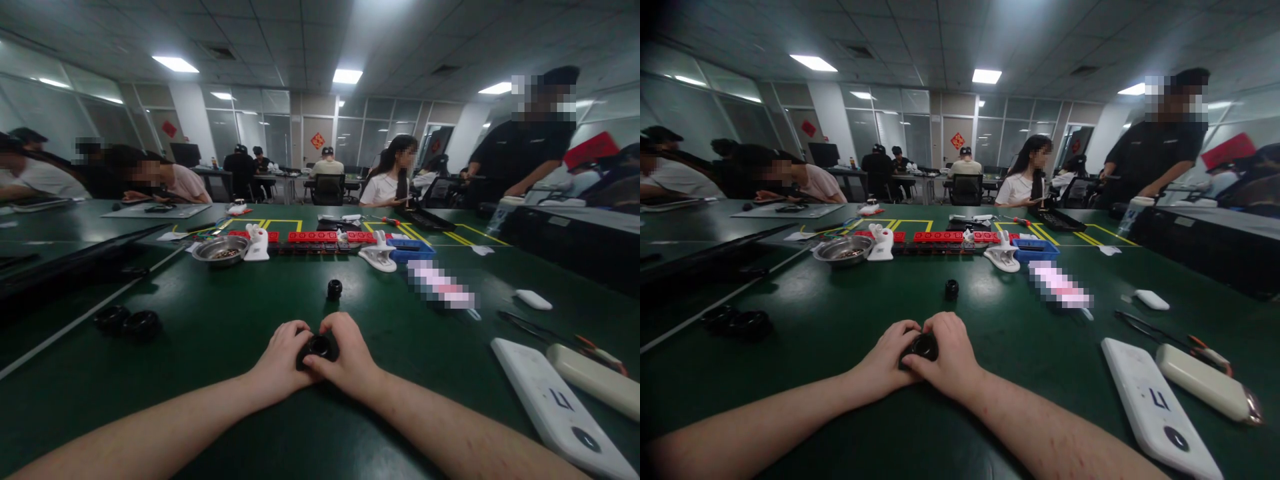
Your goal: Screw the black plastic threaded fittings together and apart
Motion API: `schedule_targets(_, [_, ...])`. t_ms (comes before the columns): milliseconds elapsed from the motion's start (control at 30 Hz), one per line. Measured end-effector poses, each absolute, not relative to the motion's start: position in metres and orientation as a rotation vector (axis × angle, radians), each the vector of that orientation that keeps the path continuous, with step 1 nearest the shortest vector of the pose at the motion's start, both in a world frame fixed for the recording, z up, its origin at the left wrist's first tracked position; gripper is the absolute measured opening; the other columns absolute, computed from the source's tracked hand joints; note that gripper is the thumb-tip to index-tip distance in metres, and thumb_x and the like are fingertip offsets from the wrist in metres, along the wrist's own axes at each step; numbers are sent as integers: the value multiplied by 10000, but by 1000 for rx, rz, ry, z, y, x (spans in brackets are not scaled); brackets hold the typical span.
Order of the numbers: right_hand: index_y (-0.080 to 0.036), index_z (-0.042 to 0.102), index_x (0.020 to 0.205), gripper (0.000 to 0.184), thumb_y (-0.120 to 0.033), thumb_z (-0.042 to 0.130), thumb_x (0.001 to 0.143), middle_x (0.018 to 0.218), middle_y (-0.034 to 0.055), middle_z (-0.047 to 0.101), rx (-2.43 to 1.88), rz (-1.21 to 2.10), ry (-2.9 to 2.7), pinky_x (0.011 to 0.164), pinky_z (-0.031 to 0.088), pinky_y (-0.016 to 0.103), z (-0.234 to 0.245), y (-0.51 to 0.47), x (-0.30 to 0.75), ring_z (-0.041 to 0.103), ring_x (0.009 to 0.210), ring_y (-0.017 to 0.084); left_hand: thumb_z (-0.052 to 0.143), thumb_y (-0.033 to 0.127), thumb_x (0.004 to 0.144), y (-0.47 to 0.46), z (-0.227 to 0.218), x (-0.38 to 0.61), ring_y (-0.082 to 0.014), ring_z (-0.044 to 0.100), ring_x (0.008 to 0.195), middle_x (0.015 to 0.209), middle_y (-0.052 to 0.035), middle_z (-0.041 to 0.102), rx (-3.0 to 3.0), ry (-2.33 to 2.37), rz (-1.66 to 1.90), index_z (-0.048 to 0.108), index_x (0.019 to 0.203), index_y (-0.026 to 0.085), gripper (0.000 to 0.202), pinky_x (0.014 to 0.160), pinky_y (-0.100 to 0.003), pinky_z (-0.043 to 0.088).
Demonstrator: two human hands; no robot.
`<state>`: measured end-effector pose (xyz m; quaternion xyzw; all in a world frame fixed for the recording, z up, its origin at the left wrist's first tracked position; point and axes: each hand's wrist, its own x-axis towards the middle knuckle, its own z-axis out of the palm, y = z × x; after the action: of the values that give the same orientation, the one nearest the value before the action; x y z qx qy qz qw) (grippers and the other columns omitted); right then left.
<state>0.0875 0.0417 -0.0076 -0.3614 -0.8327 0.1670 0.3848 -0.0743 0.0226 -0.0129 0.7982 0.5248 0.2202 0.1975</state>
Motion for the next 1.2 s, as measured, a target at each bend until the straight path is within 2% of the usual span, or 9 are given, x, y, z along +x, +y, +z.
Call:
schedule_targets(67, [-178, 472, 875, 248, -225, 575, 654, 847, 46, 516, -855, 463, -2160, 780, 396, 388, -7, 42, 89, 481, 811, 198, 629, 374, 632, 23, -13, -74, -251, 405, 1039, 1073, -62, 446, 2227, 1446, 618, 525, 1027, 215, 438, 904, -406, 359])
schedule_targets(200, [-188, 408, 1079, 441, -129, 470, 646, 1037, 62, 508, -634, 526, -2225, 971, 247, 445, -5, 39, 92, 458, 983, 206, 619, 361, 644, 23, -13, -75, -254, 390, 1068, 1104, -72, 446, 2243, 1443, 622, 492, 1084, 203, 485, 931, -419, 335])
schedule_targets(300, [-178, 393, 1094, 436, -199, 518, 677, 1066, 84, 478, -691, 509, -2171, 917, 322, 424, -7, 39, 92, 436, 1001, 223, 617, 381, 645, 22, -13, -75, -259, 386, 1075, 1108, -68, 443, 2239, 1446, 618, 517, 1038, 206, 442, 929, -424, 335])
schedule_targets(467, [-177, 462, 930, 317, -247, 597, 651, 883, 58, 508, -883, 499, -2095, 763, 416, 385, -10, 42, 89, 478, 833, 209, 627, 405, 638, 22, -12, -75, -252, 409, 1042, 1070, -66, 458, 2254, 1444, 632, 540, 982, 204, 408, 908, -403, 356])
schedule_targets(633, [-182, 440, 1031, 417, -114, 462, 620, 996, 71, 507, -624, 601, -2169, 855, 383, 385, -6, 40, 92, 463, 947, 210, 615, 412, 648, 24, -14, -75, -257, 397, 1068, 1111, -80, 456, 2263, 1437, 618, 485, 1097, 196, 514, 927, -417, 339])
schedule_targets(867, [-187, 439, 1006, 404, -265, 612, 650, 975, 74, 495, -840, 526, -2065, 812, 404, 387, -11, 42, 91, 472, 920, 222, 619, 425, 645, 24, -16, -76, -249, 418, 1039, 1081, -63, 467, 2271, 1440, 623, 537, 995, 210, 419, 907, -403, 357])
schedule_targets(967, [-193, 448, 984, 323, -177, 533, 673, 928, 58, 528, -773, 588, -2084, 814, 406, 384, -11, 42, 91, 502, 881, 202, 606, 456, 657, 23, -16, -76, -246, 412, 1046, 1096, -60, 462, 2268, 1419, 630, 495, 1082, 229, 495, 907, -407, 353])
schedule_targets(1067, [-194, 398, 1096, 457, -100, 449, 652, 1040, 73, 519, -615, 601, -2125, 911, 337, 422, -9, 39, 92, 476, 987, 208, 615, 431, 652, 24, -17, -77, -251, 404, 1063, 1121, -66, 459, 2273, 1406, 635, 473, 1115, 226, 526, 923, -417, 336])
schedule_targets(1200, [-187, 385, 1119, 462, -162, 519, 677, 1087, 88, 473, -661, 552, -2097, 881, 364, 403, -9, 37, 92, 435, 1023, 223, 634, 389, 637, 26, -21, -77, -258, 389, 1090, 1142, -77, 445, 2284, 1417, 646, 526, 1029, 204, 447, 942, -414, 322])
